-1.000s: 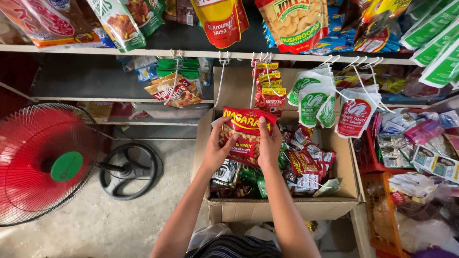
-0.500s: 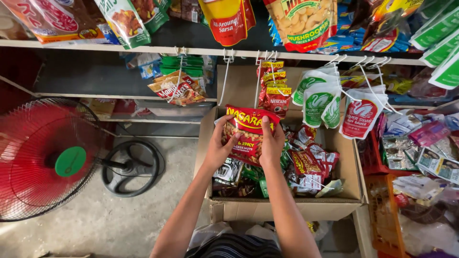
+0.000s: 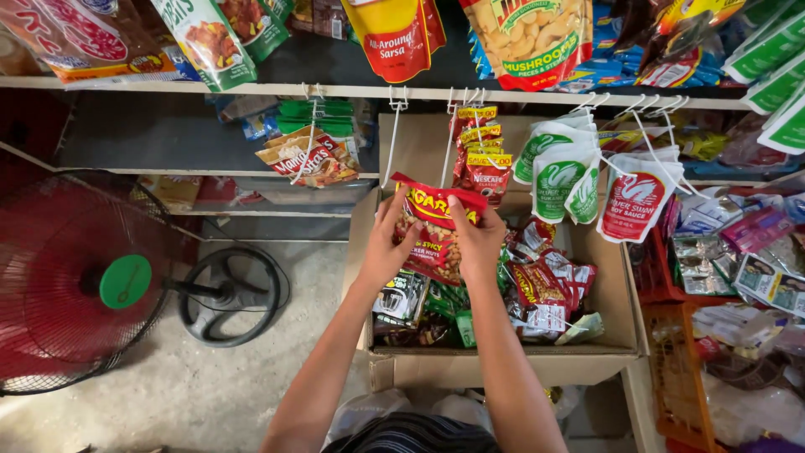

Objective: Restocking and organizing various condiment and snack packets onto store shelves and hooks from a cardboard box.

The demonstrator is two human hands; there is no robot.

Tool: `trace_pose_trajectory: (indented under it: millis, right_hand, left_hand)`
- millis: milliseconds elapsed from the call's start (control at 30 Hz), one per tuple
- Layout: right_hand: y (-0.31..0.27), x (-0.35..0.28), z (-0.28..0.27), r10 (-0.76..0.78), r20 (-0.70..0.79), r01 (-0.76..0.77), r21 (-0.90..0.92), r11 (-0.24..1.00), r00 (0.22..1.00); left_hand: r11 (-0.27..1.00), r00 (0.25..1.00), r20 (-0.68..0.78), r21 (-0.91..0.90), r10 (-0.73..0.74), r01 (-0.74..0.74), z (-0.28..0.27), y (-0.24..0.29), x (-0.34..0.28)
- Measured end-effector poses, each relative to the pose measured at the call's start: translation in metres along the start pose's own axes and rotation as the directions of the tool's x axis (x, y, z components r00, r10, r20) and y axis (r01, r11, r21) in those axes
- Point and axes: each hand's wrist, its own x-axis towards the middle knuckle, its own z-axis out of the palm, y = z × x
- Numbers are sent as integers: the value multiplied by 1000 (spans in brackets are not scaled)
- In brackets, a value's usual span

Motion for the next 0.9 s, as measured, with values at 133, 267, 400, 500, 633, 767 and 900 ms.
trace_pose_trajectory:
  millis: [133, 267, 400, 500, 633, 767, 900]
  right_hand:
    - [-1, 2, 3, -9, 13, 9, -39, 999, 1000]
    - [10, 9, -2, -68, -43, 64, -94, 994, 997]
    - [20, 19, -3, -162, -43, 151, -189, 970, 986]
    - [17, 22, 4, -111, -84, 105, -70, 992, 990]
    - [28, 23, -4, -46, -69, 42, -58, 997, 997]
    - [45, 14, -34, -11, 55, 25, -267, 963, 998]
    - [49, -13, -73, -283, 133, 305, -590, 748, 950]
  left_hand:
    - [998, 1000, 16, 66, 0, -1, -2, 2, 1]
    - [995, 995, 73, 77, -73, 68, -2, 12, 5]
    - [994, 996, 70, 92, -61, 55, 6, -5, 18]
    - [996, 998, 57, 93, -3, -3, 12, -16, 26]
    - [985, 996, 14, 151, -84, 81, 23, -34, 25]
    - [984, 997, -51, 163, -65, 73, 35, -51, 9]
    - [933, 995, -2, 346, 103, -96, 60, -71, -29]
